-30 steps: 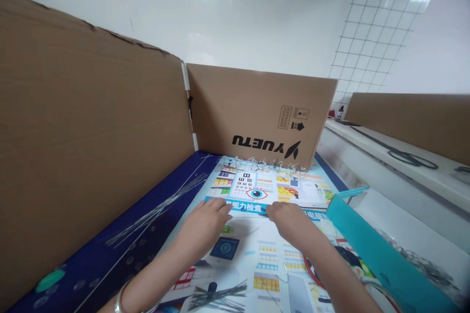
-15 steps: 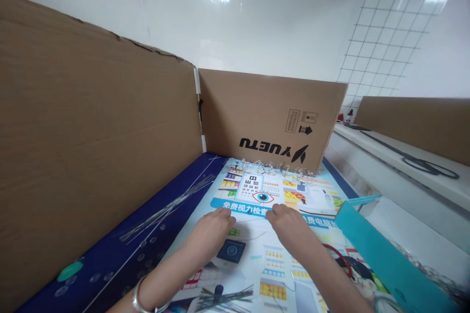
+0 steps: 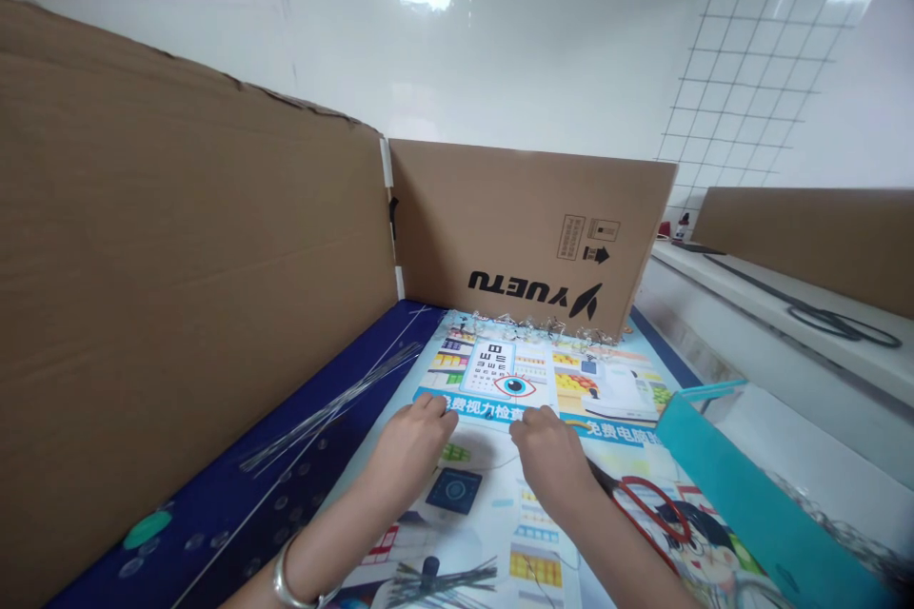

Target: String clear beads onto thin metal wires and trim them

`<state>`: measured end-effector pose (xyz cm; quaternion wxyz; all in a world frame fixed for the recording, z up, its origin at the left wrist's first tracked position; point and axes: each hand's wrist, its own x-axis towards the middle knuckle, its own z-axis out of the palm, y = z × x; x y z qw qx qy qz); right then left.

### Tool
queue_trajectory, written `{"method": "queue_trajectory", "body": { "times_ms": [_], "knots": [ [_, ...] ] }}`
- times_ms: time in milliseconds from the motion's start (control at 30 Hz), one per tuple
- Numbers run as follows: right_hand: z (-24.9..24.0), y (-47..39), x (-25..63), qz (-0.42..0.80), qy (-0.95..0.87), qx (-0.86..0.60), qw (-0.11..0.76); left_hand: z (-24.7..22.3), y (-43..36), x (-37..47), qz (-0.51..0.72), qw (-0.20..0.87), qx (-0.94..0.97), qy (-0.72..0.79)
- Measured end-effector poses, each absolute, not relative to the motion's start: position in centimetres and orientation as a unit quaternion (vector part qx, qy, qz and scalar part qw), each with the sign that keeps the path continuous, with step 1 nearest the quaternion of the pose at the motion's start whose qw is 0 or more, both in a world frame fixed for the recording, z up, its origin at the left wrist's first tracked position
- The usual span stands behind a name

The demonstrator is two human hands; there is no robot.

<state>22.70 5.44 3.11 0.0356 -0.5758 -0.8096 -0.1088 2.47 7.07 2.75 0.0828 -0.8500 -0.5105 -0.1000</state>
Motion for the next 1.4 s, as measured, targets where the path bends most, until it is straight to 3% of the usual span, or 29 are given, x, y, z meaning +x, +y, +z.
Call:
{"method": "queue_trajectory", "body": {
  "times_ms": [767, 1033, 1233, 1400],
  "knots": [
    [-1.1, 6.2, 22.5, -0.064, -0.776, -0.607, 0.16, 0.9, 7.9, 2.2, -0.087, 0.078, -0.812, -0.571],
    [-1.5, 6.4, 22.5, -0.008, -0.764, -0.598, 0.243, 0.2, 8.3, 2.4, -0.099, 0.066, -0.816, -0.566],
    [-1.0, 6.4, 22.3, 0.078, -0.727, -0.587, 0.348, 0.3, 8.3, 2.3, -0.17, -0.001, -0.804, -0.57],
    [-0.8, 6.7, 22.1, 0.165, -0.664, -0.575, 0.449, -0.2, 8.9, 2.5, -0.336, -0.161, -0.759, -0.534]
  ]
}}
